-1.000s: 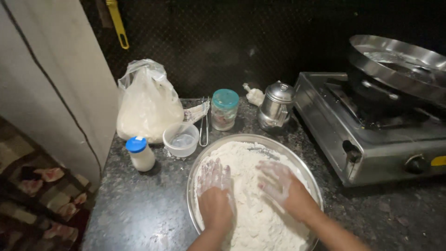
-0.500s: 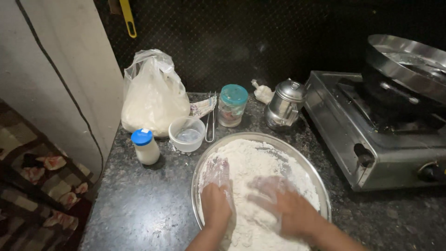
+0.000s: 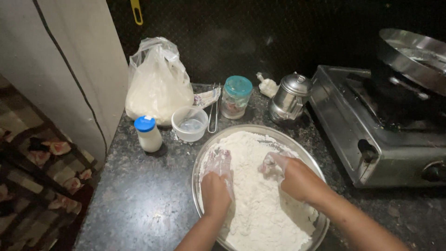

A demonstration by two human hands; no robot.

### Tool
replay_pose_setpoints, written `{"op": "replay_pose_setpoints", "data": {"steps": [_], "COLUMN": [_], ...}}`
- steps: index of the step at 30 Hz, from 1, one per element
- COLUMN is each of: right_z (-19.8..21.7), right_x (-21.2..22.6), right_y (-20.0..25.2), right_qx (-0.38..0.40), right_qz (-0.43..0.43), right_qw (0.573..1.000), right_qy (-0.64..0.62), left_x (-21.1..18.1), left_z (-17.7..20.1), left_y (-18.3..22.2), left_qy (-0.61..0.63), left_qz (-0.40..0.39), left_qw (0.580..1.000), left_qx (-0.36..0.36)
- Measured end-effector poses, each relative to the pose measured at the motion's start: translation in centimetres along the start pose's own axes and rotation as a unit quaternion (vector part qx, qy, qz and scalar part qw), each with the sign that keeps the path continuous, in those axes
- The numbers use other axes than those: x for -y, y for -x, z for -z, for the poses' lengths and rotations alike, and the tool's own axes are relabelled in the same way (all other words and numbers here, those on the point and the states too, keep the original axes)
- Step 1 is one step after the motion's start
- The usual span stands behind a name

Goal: The person mixes flour in a metal tray by hand, repeatedly lifting and rubbing the dry ingredients together while gathering the mixture from the edges toward the center.

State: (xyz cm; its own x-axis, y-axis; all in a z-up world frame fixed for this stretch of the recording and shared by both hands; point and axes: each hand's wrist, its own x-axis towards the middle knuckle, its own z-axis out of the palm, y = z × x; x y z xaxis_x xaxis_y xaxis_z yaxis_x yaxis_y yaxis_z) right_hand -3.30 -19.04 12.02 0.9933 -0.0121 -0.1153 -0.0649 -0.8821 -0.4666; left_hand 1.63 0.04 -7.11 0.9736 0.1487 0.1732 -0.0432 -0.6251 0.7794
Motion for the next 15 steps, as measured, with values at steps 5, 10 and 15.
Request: {"op": "replay_pose_setpoints", "data": {"steps": [5, 10, 15], "right_z": [1.4, -0.5, -4.3], "right_x": [1.5, 2.4, 2.8], "right_y": [0.9, 2.1, 4.5], "right_qx": [-0.186, 0.018, -0.020], "right_qz": [0.136, 0.002, 0.196], "right_qw": [0.973, 1.000, 0.980], "right_qy": [0.028, -0.011, -0.028], "left_x": [0.5, -2.2, -9.7], "left_z": [-0.5, 3.0, 9.7], "left_y": [0.2, 0.2, 0.3], "left_qy": [0.048, 0.133, 0.390], "left_qz": [-0.026, 0.045, 0.230], "left_qw": [0.997, 0.989, 0.891], "left_qx": [-0.059, -0.043, 0.011]}}
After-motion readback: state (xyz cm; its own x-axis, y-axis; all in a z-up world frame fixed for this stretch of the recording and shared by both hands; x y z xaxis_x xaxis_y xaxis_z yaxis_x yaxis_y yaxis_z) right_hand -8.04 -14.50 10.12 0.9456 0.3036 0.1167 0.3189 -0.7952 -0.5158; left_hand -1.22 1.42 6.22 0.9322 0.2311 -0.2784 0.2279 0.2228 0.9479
